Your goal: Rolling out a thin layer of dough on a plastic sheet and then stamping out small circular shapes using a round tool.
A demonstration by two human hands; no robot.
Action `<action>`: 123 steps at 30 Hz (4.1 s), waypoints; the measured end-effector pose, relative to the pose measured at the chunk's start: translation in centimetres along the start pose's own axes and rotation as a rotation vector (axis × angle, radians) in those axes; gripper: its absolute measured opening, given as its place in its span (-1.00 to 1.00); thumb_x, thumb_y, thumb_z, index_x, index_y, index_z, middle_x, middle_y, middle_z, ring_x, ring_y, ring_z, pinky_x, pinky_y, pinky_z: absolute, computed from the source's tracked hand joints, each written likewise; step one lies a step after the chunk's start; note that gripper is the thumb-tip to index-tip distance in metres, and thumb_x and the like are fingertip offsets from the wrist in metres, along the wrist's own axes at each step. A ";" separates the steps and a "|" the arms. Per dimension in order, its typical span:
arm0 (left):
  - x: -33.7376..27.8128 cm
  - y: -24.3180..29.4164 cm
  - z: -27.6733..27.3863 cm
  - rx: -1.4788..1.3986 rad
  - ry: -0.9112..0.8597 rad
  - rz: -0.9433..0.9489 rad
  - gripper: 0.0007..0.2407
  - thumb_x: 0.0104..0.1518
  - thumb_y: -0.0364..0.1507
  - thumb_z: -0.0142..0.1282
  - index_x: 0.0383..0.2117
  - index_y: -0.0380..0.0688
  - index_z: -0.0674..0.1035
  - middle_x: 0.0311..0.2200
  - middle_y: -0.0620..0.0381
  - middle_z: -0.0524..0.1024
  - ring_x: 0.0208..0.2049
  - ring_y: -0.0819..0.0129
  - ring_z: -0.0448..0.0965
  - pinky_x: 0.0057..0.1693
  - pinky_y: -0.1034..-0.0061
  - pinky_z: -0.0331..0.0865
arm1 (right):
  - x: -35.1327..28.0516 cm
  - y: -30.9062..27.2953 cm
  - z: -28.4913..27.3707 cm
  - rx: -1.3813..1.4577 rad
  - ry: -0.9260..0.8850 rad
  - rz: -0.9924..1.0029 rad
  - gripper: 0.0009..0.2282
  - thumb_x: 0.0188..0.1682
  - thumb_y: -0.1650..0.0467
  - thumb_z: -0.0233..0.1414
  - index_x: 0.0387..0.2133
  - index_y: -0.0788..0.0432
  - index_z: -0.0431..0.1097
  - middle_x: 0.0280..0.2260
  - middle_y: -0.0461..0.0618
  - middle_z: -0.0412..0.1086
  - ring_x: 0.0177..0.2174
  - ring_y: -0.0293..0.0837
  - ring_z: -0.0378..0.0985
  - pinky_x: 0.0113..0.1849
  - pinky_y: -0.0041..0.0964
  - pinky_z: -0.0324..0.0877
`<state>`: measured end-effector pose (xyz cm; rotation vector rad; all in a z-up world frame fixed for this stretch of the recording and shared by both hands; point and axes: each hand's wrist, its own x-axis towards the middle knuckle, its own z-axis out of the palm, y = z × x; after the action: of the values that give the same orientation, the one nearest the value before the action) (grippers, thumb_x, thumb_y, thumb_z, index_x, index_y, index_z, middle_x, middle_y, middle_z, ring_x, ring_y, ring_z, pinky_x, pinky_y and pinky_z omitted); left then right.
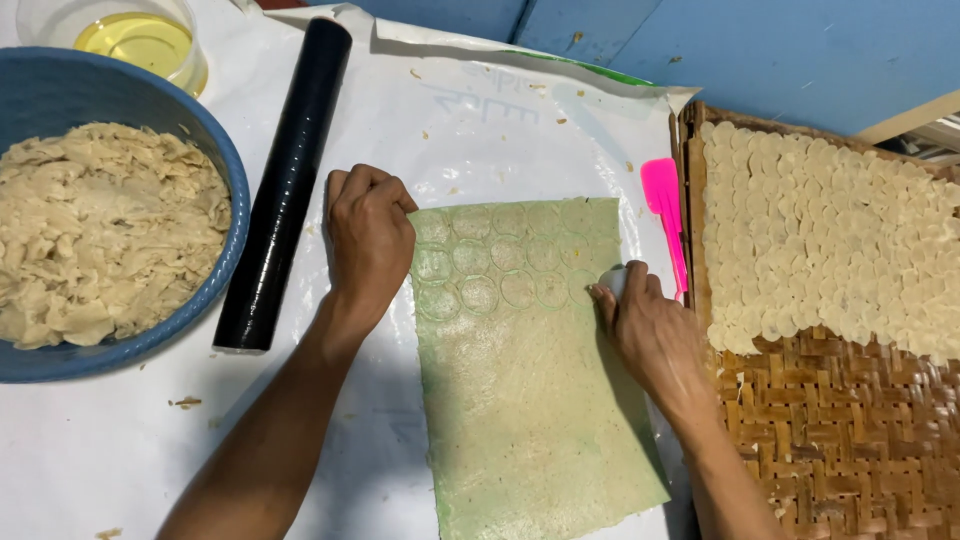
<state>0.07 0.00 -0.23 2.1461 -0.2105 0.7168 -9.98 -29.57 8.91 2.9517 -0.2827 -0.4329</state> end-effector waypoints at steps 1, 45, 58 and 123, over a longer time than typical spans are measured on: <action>0.0 0.0 0.1 0.002 0.005 0.004 -0.77 0.01 -0.76 0.07 -0.62 -0.07 0.54 -0.47 0.14 0.41 -0.29 0.13 0.46 -0.11 0.34 0.35 | 0.3 0.6 0.3 0.001 0.006 -0.002 -0.51 0.20 0.03 -0.43 0.05 0.17 0.12 -0.22 0.29 0.46 -0.28 0.45 0.63 -0.17 0.34 0.48; 0.6 2.1 -2.7 -0.382 0.075 -0.235 -0.77 0.08 -0.59 0.00 -0.22 -0.17 0.69 -0.47 0.02 0.68 -0.37 0.00 0.71 -0.24 0.19 0.56 | -3.4 -13.1 -1.5 0.296 0.275 -0.508 -0.55 0.05 0.12 -0.01 0.04 0.18 0.25 -0.31 0.11 0.39 -0.26 0.21 0.58 -0.33 0.14 0.52; 0.1 0.5 0.0 -0.402 0.092 -0.232 -0.76 0.05 -0.61 -0.01 -0.22 -0.19 0.68 -0.52 0.03 0.66 -0.36 -0.02 0.71 -0.19 0.23 0.57 | -0.7 -16.0 2.0 -0.106 0.526 -0.553 -0.44 0.11 -0.07 -0.24 -0.11 0.19 0.30 -0.46 -0.07 0.28 -0.43 -0.03 0.56 -0.54 -0.08 0.50; 0.3 1.8 -2.4 -0.388 0.002 -0.182 -0.71 0.04 -0.64 -0.03 -0.14 -0.24 0.67 -0.46 -0.07 0.66 -0.32 -0.04 0.71 -0.17 0.23 0.58 | -0.2 -11.4 -1.7 0.090 -0.052 -0.482 -0.56 0.15 0.06 -0.32 0.11 0.07 0.09 -0.23 0.19 0.41 -0.27 0.39 0.63 -0.28 0.30 0.49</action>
<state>-1.40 0.80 2.30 1.7680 -0.1377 0.5246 -7.80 -18.22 8.67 3.0828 0.4260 -0.5629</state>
